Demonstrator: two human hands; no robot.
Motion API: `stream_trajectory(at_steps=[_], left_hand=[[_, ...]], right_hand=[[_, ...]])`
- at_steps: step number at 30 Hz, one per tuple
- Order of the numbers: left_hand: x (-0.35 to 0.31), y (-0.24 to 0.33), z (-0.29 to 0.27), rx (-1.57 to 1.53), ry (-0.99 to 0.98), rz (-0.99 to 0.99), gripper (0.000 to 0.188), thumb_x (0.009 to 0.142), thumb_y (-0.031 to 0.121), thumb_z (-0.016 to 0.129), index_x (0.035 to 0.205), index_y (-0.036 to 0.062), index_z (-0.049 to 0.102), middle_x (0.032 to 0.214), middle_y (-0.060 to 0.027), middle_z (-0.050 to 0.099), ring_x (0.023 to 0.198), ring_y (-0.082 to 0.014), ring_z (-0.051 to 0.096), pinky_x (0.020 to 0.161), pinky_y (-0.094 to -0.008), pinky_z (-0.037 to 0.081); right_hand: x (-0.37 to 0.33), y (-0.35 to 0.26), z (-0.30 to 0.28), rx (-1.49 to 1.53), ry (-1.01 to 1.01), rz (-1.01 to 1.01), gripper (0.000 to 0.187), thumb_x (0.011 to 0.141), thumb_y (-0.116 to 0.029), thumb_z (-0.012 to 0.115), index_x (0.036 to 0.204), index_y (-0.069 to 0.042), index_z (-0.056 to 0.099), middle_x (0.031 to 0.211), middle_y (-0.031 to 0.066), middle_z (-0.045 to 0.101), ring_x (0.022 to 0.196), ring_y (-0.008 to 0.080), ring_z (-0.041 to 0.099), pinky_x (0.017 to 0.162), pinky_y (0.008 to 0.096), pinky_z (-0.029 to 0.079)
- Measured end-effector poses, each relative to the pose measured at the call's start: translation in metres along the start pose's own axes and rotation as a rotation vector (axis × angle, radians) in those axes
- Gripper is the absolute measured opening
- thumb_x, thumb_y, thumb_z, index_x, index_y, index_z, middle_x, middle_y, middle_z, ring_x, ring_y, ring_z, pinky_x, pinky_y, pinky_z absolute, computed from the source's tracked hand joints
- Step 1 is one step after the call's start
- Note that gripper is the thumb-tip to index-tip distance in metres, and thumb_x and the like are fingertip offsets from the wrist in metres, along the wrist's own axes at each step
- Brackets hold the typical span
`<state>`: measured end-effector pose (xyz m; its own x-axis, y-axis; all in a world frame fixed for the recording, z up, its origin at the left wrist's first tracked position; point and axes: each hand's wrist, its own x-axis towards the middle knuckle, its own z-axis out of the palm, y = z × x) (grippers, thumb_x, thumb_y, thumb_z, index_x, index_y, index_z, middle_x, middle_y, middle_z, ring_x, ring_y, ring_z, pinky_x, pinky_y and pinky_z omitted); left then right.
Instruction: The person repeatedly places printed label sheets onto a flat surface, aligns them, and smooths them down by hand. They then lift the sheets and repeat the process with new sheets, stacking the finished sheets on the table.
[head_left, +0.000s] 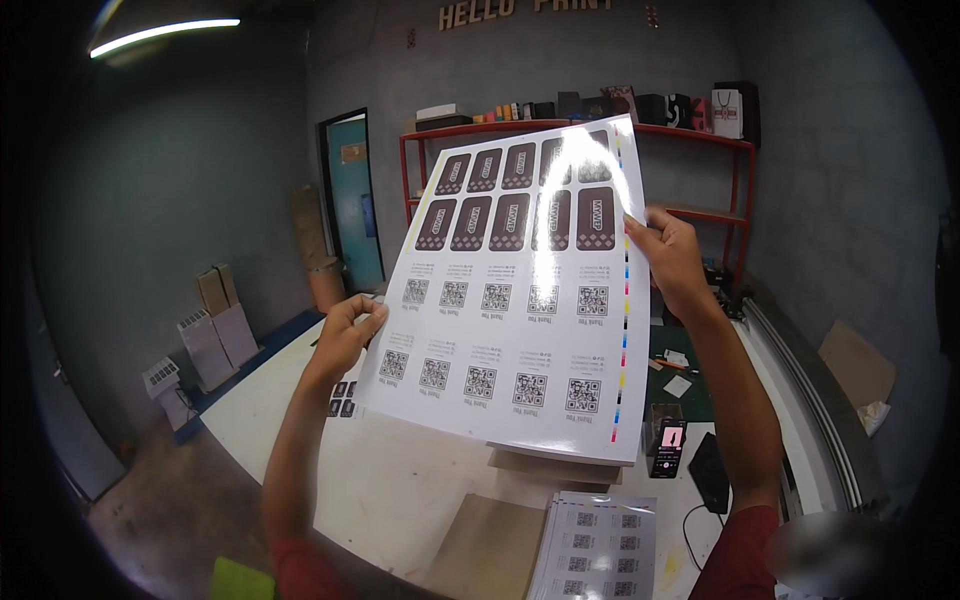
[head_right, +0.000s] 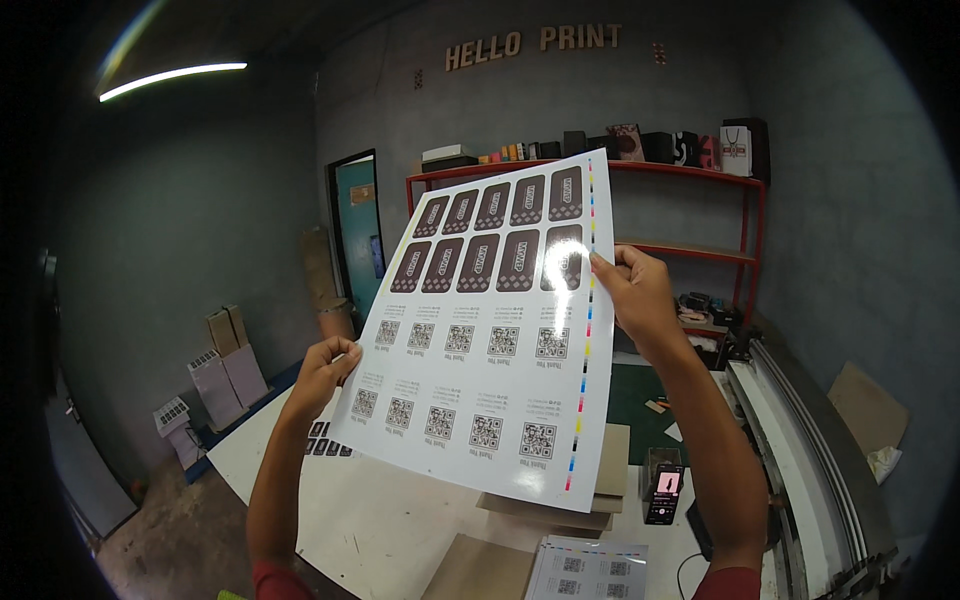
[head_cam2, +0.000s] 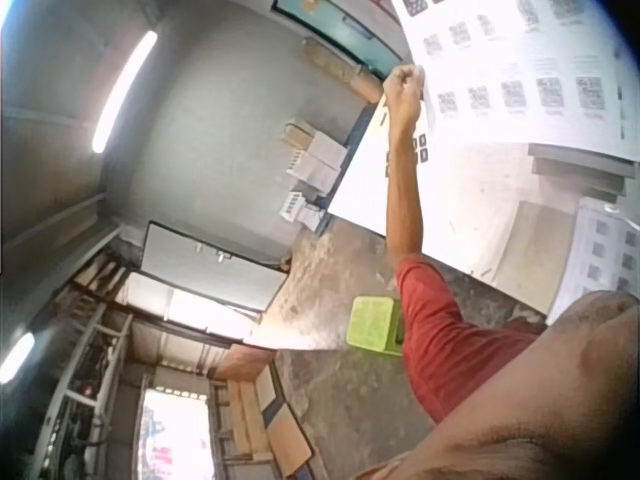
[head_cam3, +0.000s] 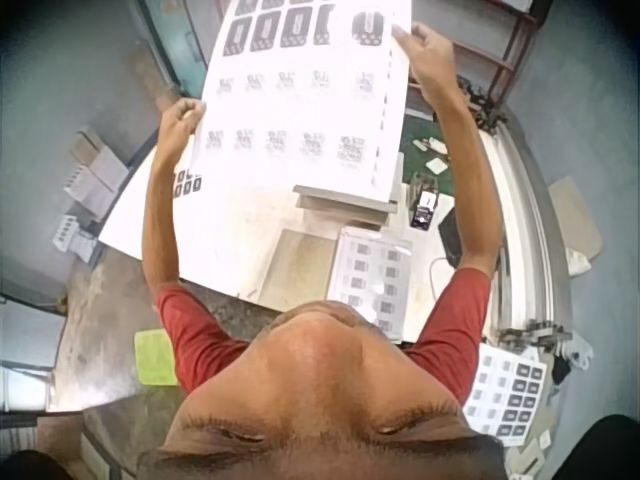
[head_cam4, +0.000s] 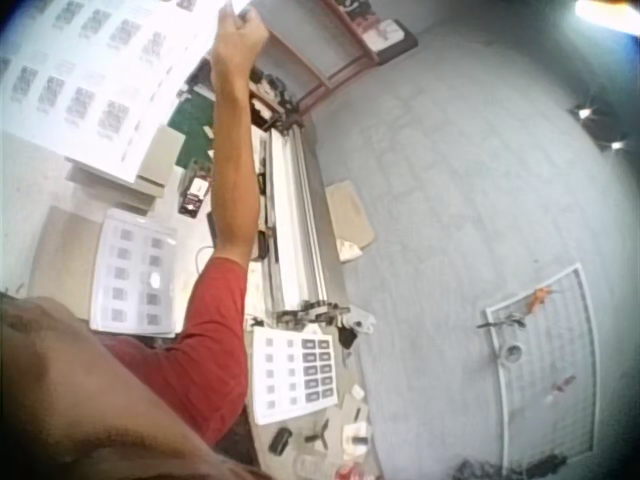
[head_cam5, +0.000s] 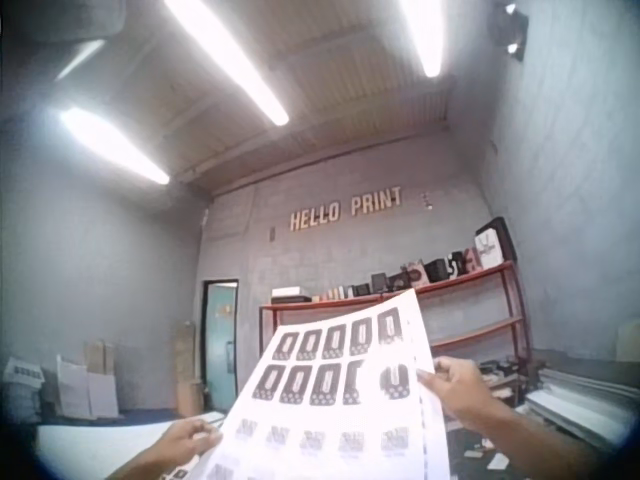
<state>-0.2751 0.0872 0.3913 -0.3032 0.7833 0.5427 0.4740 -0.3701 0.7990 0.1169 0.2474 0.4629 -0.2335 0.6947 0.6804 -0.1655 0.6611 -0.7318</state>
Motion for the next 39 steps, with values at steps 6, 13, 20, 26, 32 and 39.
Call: stream_trajectory(at_steps=[6,13,20,26,32,39], left_hand=[[0.003,-0.006,0.002,-0.021,0.008,-0.006,0.017,0.099,0.017,0.062,0.095,0.001,0.064,0.08,0.0,0.062,0.067,-0.0045,0.052,0.061,-0.0207,0.042],[0.0,0.002,0.004,-0.048,0.026,-0.017,0.017,0.1,0.017,0.06,0.094,0.0017,0.063,0.075,0.0023,0.06,0.062,-0.0018,0.047,0.056,-0.0192,0.035],[0.002,0.002,-0.002,-0.036,0.007,-0.009,0.018,0.1,0.02,0.06,0.095,0.0025,0.063,0.079,0.0,0.062,0.065,-0.0038,0.053,0.059,-0.0201,0.041],[0.003,0.005,-0.003,-0.036,-0.003,0.011,0.019,0.1,0.02,0.06,0.094,0.0022,0.062,0.078,-0.0001,0.061,0.064,-0.0034,0.052,0.058,-0.0192,0.04],[0.003,0.01,-0.002,-0.023,-0.007,0.015,0.019,0.1,0.02,0.06,0.094,0.0017,0.062,0.078,0.0002,0.061,0.063,-0.0032,0.05,0.058,-0.0195,0.04],[0.001,0.019,-0.001,0.002,-0.01,0.035,0.018,0.1,0.02,0.061,0.095,0.002,0.062,0.077,0.003,0.058,0.062,-0.0018,0.045,0.056,-0.019,0.034]], right_hand=[[-0.001,0.003,0.002,0.043,0.029,-0.029,0.023,0.1,-0.018,0.061,0.103,0.005,0.062,0.076,0.0077,0.071,0.055,0.0039,0.059,0.046,0.0201,0.043],[0.0,0.002,0.004,0.061,0.033,-0.021,0.021,0.099,-0.016,0.062,0.102,0.005,0.063,0.081,0.0094,0.072,0.063,0.0061,0.064,0.056,0.0204,0.05],[-0.002,0.003,0.003,0.057,0.045,-0.018,0.021,0.1,-0.016,0.061,0.101,0.005,0.063,0.081,0.0095,0.072,0.064,0.0067,0.065,0.055,0.0201,0.05],[0.0,0.007,0.002,0.056,0.057,-0.019,0.022,0.1,-0.017,0.06,0.102,0.005,0.063,0.082,0.0091,0.072,0.066,0.0064,0.066,0.056,0.0205,0.049],[0.002,0.017,-0.002,0.016,0.055,0.009,0.024,0.1,-0.018,0.06,0.106,0.006,0.063,0.085,0.0098,0.073,0.07,0.0077,0.067,0.061,0.0221,0.052],[0.002,0.022,-0.002,0.032,0.066,0.031,0.027,0.1,-0.018,0.061,0.111,0.007,0.062,0.09,0.0122,0.074,0.073,0.009,0.068,0.065,0.0226,0.053]])
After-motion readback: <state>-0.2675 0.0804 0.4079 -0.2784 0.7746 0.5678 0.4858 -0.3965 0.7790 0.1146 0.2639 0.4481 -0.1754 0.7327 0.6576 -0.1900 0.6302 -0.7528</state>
